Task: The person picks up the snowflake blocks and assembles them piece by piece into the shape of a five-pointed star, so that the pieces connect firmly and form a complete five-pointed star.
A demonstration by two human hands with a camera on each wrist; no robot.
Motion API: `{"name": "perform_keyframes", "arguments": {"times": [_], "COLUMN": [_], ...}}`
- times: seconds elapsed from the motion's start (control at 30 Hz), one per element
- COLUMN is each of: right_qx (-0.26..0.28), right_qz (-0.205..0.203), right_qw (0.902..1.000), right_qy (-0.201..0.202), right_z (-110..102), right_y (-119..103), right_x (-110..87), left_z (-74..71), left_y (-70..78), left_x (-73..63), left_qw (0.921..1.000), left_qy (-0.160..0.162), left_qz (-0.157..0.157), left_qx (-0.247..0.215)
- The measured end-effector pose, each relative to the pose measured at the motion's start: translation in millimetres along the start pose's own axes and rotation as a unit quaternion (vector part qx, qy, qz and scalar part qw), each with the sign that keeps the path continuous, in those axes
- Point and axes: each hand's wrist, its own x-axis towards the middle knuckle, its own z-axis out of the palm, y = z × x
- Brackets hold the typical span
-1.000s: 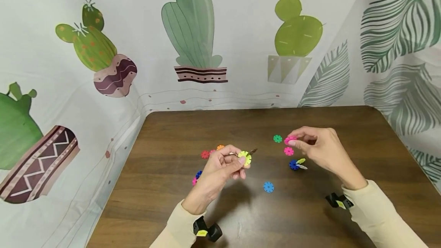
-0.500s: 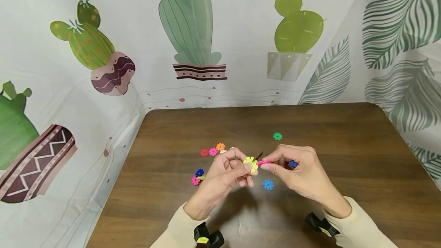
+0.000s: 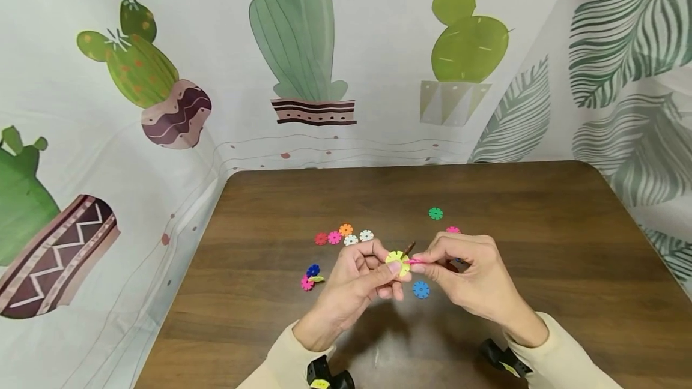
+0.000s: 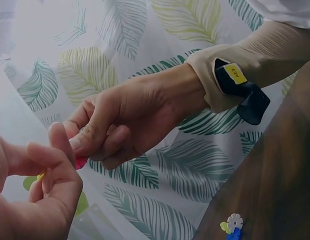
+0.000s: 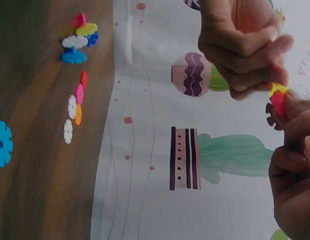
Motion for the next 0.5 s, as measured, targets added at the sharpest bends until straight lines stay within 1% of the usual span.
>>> {"name": "perform_keyframes", "arguments": {"times": [0.13,0.2,0.27,0.33,0.4,0.47,0.5], "right_qx": [-0.003,-0.02,-0.047,-0.076,-0.105,-0.126,-0.138], "right_qz": [-0.003,-0.001,0.002,0.012,0.026,0.042,0.053], "right_qw": [0.9999,0.9997,0.9988,0.997,0.9941,0.9911,0.989], "right_qy": [-0.012,-0.014,-0.013,-0.011,-0.004,0.008,0.015], "right_z": [1.2,1.0,0.2,-1.2,-3.0,-5.7,-7.8], "right_y": [-1.5,-2.2,-3.1,-4.9,-7.4,-9.4,-10.2], "right_x": [-2.1,-4.0,-6.7,-10.2,-14.8,-19.8,-22.1], "left_z": [-1.0,-1.3,-1.7,-2.5,-3.9,-6.9,-9.2], "left_y": [-0.4,-0.7,-0.7,-0.8,-0.6,0.4,1.5], "left_x": [-1.0,-1.0,-0.5,1.4,4.4,7.1,8.2], "left_qw": [0.9999,0.9999,0.9995,0.9985,0.9958,0.9906,0.9872], "left_qy": [-0.008,-0.011,-0.011,-0.014,-0.022,-0.025,-0.02], "left_qz": [0.002,-0.004,-0.016,-0.024,-0.03,-0.028,-0.025], "left_qx": [0.007,0.012,0.023,0.046,0.084,0.131,0.156]}}
